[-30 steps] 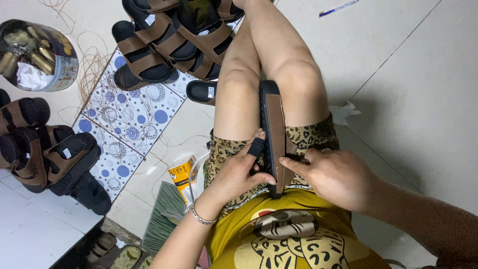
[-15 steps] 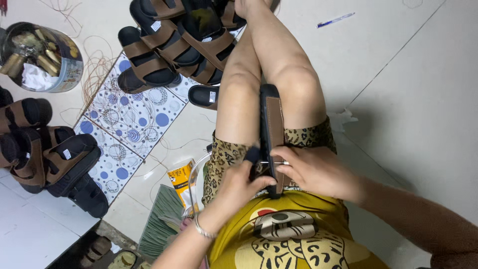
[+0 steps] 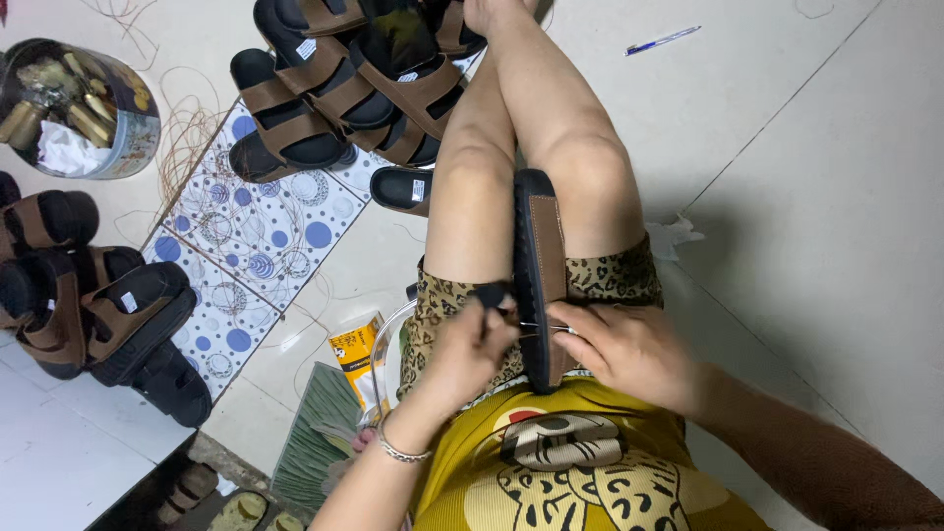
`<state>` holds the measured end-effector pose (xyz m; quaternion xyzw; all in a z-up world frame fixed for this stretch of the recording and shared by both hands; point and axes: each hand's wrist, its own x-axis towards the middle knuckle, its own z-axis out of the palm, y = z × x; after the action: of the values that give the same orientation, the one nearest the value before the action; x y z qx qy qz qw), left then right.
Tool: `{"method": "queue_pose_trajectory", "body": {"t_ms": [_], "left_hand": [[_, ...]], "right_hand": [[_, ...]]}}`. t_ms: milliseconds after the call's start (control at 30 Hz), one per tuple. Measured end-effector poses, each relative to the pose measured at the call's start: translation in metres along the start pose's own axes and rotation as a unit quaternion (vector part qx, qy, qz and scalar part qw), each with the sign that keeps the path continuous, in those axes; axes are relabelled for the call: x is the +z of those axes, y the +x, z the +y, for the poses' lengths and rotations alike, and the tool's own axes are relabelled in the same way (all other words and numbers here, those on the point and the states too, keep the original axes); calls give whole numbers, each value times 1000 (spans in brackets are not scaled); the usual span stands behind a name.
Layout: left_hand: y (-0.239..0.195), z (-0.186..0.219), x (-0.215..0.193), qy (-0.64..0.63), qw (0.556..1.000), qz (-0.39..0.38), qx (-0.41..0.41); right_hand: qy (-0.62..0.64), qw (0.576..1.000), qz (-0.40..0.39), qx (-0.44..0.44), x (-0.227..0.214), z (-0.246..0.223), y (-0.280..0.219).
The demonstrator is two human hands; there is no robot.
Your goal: The person sits on the floor and sews a brown sandal using a needle and thread. They repeatedly push the needle through the sole and pull the thread to stitch the sandal while surrounded by other sandals.
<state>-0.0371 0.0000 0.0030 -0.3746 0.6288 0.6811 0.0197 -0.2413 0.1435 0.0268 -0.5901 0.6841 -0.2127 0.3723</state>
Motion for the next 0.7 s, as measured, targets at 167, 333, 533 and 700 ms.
{"method": "queue_pose_trajectory", "body": {"t_ms": [167,333,533,700], "left_hand": [[-2,-8,3,22,999,14,33],[-16,8,-29,-60,993,95,21],[-18,10,-44,-188,973,122,52],[-10,11,-39,-110,990,80,44]], "right_hand": [[-3,997,-70,20,-54,-3,5],[-110,947,-268,136,-72,5,4],[-240,968,-35,-69,-42,12,-17],[-296,854,-310,295,-105,14,-22]]}}
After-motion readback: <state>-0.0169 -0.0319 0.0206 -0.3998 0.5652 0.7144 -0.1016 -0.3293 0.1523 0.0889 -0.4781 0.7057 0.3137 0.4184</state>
